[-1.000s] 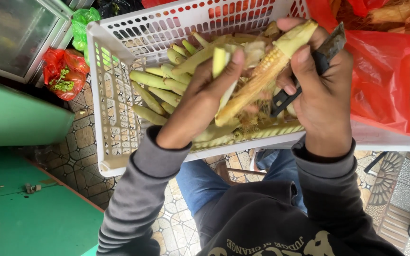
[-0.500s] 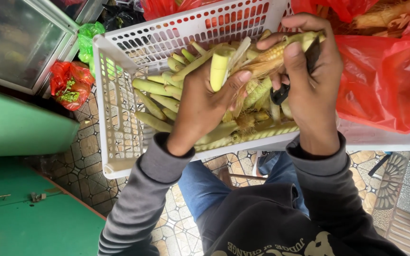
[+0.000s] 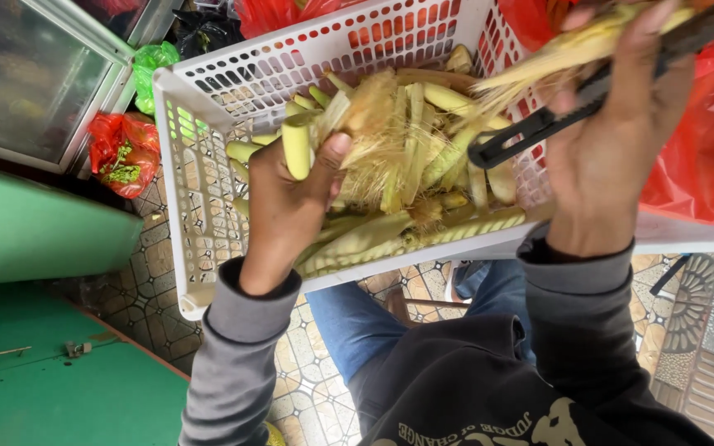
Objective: Peeling the husks off baby corn using a small knife to trim the ends.
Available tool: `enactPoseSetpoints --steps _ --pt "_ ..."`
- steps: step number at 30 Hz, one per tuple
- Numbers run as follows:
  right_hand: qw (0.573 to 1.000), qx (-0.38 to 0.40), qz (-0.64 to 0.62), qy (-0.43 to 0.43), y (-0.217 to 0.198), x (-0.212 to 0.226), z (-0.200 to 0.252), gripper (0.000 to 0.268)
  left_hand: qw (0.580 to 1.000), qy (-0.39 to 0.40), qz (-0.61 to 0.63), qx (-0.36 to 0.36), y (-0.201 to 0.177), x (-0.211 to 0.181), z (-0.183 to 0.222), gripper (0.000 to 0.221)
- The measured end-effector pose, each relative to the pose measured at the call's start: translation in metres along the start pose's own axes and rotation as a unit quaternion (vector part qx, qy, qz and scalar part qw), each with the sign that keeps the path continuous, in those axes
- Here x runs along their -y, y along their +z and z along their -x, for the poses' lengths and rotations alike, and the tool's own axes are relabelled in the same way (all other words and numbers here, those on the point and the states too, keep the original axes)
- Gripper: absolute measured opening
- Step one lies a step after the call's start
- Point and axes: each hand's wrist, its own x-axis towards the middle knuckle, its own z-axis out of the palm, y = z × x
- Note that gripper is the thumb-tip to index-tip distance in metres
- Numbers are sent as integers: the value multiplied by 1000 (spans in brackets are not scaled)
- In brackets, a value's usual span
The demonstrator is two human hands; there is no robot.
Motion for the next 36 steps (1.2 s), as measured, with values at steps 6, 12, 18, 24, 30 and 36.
enactPoseSetpoints --steps 6,12,18,24,30,36 --pt "994 99 1 48 36 10 15 29 972 107 171 120 44 13 -12 33" --pt "990 106 -10 90 35 14 13 36 989 68 72 112 60 -16 -15 34" --pt "996 25 -80 26 19 3 9 32 993 50 44 101 42 17 -3 23" --pt "982 161 -79 55 19 -3 9 27 951 -58 274 132 41 -9 -16 36" --pt "981 180 -30 67 14 -4 14 49 866 -175 417 213 59 3 -24 32" --pt "981 185 3 60 13 -1 14 45 887 -91 359 277 44 -8 -32 21"
